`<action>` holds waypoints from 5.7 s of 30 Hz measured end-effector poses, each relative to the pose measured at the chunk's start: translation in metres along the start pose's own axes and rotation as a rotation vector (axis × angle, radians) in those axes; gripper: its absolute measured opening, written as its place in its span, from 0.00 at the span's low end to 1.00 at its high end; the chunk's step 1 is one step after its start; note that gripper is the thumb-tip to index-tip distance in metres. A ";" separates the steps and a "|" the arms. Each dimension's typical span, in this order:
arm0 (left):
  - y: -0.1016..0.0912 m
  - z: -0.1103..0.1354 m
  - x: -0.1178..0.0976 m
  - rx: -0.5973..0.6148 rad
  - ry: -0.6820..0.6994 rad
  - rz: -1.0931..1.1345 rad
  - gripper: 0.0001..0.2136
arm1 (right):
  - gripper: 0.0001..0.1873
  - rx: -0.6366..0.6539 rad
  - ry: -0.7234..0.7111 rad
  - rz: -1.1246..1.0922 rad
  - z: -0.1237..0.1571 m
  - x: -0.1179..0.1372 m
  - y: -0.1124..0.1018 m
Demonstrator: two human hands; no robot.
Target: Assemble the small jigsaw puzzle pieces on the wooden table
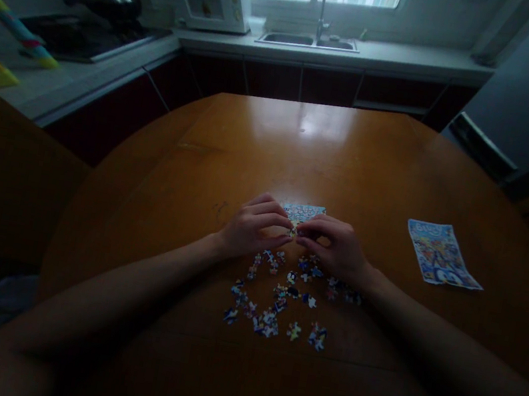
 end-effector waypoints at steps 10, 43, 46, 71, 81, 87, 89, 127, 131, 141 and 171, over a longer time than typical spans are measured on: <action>0.011 0.005 0.016 0.160 -0.175 -0.039 0.07 | 0.07 -0.237 0.094 0.166 -0.015 -0.024 -0.031; 0.025 0.014 0.021 0.341 -0.129 -0.089 0.21 | 0.03 -0.062 0.002 0.421 -0.017 -0.037 -0.006; 0.025 0.015 0.021 0.347 -0.128 -0.096 0.21 | 0.03 -0.059 0.002 0.414 -0.016 -0.037 -0.006; 0.025 0.013 0.021 0.375 -0.142 -0.105 0.21 | 0.08 -0.129 0.048 0.376 -0.013 -0.035 -0.014; 0.026 0.014 0.021 0.383 -0.144 -0.103 0.22 | 0.11 -0.100 0.011 0.375 -0.012 -0.035 -0.014; 0.025 0.014 0.021 0.383 -0.148 -0.100 0.21 | 0.10 -0.154 0.062 0.366 -0.012 -0.035 -0.017; 0.026 0.014 0.021 0.377 -0.158 -0.095 0.22 | 0.10 -0.155 0.068 0.370 -0.012 -0.035 -0.017; 0.026 0.015 0.022 0.398 -0.150 -0.096 0.21 | 0.08 -0.064 0.009 0.442 -0.011 -0.032 -0.011; 0.026 0.015 0.022 0.409 -0.151 -0.098 0.22 | 0.08 -0.056 0.004 0.449 -0.011 -0.033 -0.011; 0.025 0.012 0.022 0.372 -0.187 -0.085 0.17 | 0.07 -0.129 0.053 0.433 -0.011 -0.033 -0.013; 0.025 0.012 0.021 0.380 -0.170 -0.071 0.13 | 0.04 -0.061 0.093 0.451 -0.014 -0.036 -0.008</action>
Point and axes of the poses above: each hand's wrist, its own z-axis away from the middle knuckle, its own y-axis out of the palm, x = y × z, the point moved 5 cm from there along -z, towards the middle knuckle, and after that the axes turned 7 degrees about y, right-handed, at the moved point
